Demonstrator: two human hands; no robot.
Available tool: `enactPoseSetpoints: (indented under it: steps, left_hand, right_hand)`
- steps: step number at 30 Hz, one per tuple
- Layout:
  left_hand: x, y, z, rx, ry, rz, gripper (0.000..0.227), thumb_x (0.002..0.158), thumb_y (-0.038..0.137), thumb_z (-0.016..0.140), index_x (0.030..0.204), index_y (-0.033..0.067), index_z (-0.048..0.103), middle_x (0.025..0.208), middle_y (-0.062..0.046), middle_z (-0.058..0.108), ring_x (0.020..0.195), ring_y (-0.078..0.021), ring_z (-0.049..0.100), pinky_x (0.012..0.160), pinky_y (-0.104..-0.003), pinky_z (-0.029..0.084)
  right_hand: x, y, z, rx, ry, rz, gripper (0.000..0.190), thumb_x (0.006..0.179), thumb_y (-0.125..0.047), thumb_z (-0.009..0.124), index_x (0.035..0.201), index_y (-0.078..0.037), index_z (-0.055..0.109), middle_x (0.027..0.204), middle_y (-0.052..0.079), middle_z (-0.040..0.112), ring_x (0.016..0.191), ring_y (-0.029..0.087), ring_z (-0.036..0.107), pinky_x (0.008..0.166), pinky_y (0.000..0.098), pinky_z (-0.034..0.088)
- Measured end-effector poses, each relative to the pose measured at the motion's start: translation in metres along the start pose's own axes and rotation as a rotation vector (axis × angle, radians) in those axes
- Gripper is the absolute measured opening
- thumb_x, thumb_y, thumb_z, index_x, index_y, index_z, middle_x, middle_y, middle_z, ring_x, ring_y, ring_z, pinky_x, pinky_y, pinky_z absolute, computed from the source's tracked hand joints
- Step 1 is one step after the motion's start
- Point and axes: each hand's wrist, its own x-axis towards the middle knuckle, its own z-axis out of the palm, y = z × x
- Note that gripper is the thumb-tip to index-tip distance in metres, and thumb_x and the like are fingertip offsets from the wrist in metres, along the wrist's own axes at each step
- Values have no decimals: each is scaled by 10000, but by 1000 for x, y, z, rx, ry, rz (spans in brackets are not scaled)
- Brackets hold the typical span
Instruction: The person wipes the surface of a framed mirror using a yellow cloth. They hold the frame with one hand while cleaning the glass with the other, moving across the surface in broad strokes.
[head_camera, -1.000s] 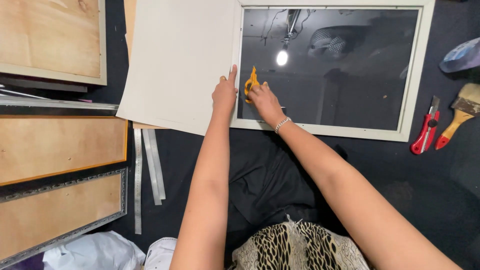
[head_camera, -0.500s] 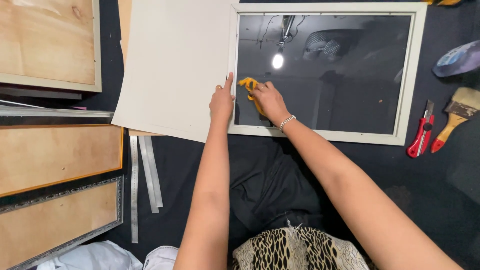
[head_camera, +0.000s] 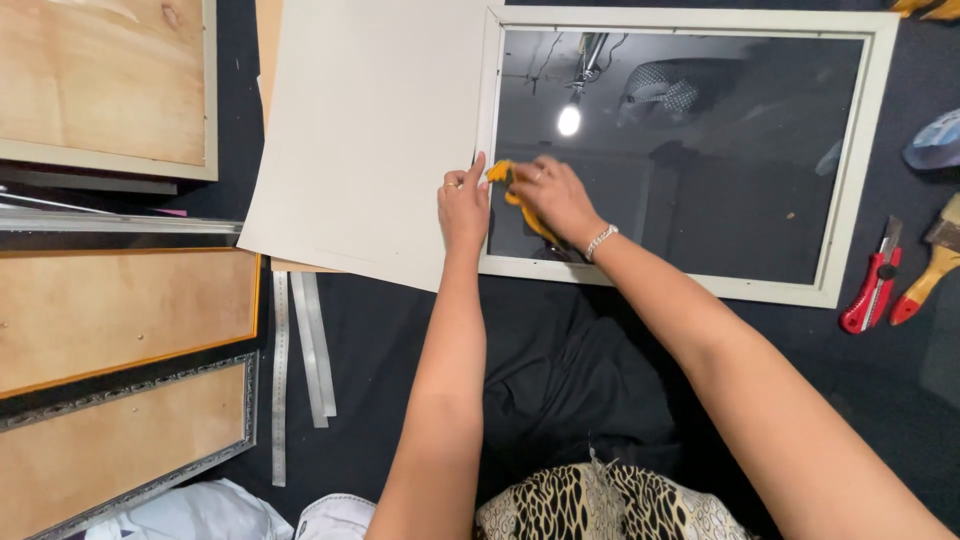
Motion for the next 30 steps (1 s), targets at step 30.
enactPoseSetpoints:
  steps: [30]
  left_hand:
    - [2,19,-9,245,59,-85,442,1129,417,336,1559,522,341,1640,9,235,1488,-278,202,1150,-552,199]
  right_hand:
    - [-27,-36,39,45,-128,-68,321,996,-154,576,1315,-151,617,1343,-6,583,1094,267,510,882,329,489]
